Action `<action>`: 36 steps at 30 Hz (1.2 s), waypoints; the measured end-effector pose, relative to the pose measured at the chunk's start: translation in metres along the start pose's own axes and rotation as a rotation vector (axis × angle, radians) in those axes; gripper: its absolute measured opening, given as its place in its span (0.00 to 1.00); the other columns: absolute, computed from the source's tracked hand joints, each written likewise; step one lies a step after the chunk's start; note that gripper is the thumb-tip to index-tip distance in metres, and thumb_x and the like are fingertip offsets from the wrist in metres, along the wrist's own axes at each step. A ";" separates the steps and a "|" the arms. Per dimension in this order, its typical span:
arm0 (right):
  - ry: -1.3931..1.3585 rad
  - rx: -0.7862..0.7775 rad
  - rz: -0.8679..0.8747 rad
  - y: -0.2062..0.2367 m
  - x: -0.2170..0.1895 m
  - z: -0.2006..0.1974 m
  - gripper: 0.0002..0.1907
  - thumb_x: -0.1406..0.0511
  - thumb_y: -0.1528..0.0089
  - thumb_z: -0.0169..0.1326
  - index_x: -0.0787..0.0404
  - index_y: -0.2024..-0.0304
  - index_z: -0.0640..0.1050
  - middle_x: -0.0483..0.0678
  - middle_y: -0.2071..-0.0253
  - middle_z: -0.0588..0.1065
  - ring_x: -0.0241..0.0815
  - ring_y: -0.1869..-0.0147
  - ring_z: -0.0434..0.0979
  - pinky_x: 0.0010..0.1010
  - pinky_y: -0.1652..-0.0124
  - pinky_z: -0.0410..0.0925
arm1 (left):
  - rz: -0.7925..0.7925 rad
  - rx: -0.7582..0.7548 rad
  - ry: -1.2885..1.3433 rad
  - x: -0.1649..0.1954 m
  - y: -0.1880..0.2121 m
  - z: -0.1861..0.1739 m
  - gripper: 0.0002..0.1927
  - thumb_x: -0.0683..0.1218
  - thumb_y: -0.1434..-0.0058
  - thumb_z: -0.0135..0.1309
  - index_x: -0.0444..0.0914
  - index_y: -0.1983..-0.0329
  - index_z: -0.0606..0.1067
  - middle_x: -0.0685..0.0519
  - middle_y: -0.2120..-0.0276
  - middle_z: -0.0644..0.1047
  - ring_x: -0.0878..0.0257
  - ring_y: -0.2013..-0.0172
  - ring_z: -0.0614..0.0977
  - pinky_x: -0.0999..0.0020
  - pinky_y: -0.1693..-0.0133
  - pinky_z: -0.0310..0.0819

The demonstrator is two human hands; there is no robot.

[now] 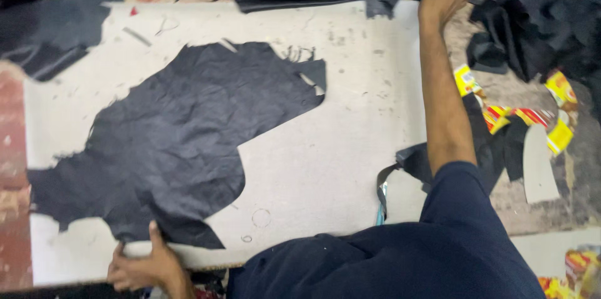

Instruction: The person lays a large piece of black fabric on a table and uses a cardboard template to trace and cut out shapes. They repeatedly position the template, trace its outline with a pen, and cut the fabric along the marked lines using a utility knife.

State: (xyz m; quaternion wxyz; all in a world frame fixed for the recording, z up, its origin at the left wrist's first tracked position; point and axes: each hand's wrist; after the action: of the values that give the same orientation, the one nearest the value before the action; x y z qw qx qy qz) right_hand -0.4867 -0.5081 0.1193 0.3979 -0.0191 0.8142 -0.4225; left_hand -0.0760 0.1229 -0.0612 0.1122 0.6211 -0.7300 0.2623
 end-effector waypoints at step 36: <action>0.472 -0.816 0.229 0.386 -0.122 -0.294 0.35 0.61 0.39 0.66 0.68 0.35 0.69 0.70 0.47 0.74 0.70 0.48 0.77 0.54 0.48 0.69 | 0.442 -0.523 0.590 0.090 -0.095 -0.021 0.35 0.36 0.47 0.65 0.36 0.35 0.70 0.44 0.49 0.75 0.46 0.48 0.79 0.56 0.46 0.74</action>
State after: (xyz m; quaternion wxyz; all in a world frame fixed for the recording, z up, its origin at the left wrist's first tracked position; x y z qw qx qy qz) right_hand -0.4811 -0.0176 0.0207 0.2062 0.0126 0.9783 -0.0148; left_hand -0.0061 0.0489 0.0231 0.4097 0.2996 -0.8237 0.2527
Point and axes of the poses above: each hand's wrist, its own y-axis away from the middle knuckle, its own z-axis out of the palm, x = y × z
